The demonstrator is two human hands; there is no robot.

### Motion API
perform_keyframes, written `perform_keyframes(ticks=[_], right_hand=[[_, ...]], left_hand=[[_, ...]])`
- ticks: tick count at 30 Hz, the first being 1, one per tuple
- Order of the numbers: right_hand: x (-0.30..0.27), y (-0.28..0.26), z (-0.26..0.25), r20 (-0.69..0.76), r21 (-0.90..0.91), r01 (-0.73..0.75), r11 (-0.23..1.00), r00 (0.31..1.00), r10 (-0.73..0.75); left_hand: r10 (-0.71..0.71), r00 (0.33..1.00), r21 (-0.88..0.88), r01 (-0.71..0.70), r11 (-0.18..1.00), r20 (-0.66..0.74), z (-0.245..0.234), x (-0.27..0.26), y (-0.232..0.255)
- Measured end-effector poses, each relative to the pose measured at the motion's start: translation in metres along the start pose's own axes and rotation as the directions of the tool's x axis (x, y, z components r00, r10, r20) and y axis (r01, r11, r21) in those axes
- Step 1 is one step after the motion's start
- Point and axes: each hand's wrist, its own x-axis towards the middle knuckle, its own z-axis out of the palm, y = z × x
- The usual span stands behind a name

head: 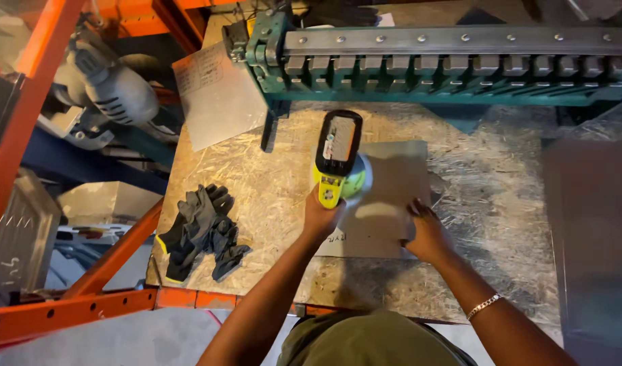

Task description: The person uses a yellow and black orbital sander to sand a rectangular metal sheet on a workbench. The person moves the sander across the surface in overlapping passes, occasionally repositioning the sheet and adjusting grip. The sander is set down at the end.

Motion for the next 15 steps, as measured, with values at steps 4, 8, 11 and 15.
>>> perform_keyframes(ticks=[4, 8, 11, 15], right_hand=[[-0.01, -0.015, -0.02, 0.013, 0.032, 0.005, 0.999, 1.0, -0.006], [-0.003, 0.005, 0.002, -0.023, 0.099, 0.017, 0.995, 1.0, -0.015], [-0.004, 0.007, 0.004, -0.02, 0.063, 0.027, 0.998, 0.999, -0.026], [-0.008, -0.007, -0.01, -0.016, 0.103, 0.013, 0.995, 1.0, -0.012]], left_hand=[[0.001, 0.996, -0.04, -0.005, 0.999, -0.093, 0.018, 0.017, 0.006], [0.025, 0.996, -0.089, -0.033, 0.996, -0.089, 0.024, 0.03, 0.018], [0.002, 0.992, -0.086, -0.013, 0.996, -0.125, 0.023, 0.044, -0.001], [0.025, 0.988, -0.138, -0.047, 0.989, -0.155, 0.021, 0.056, -0.031]])
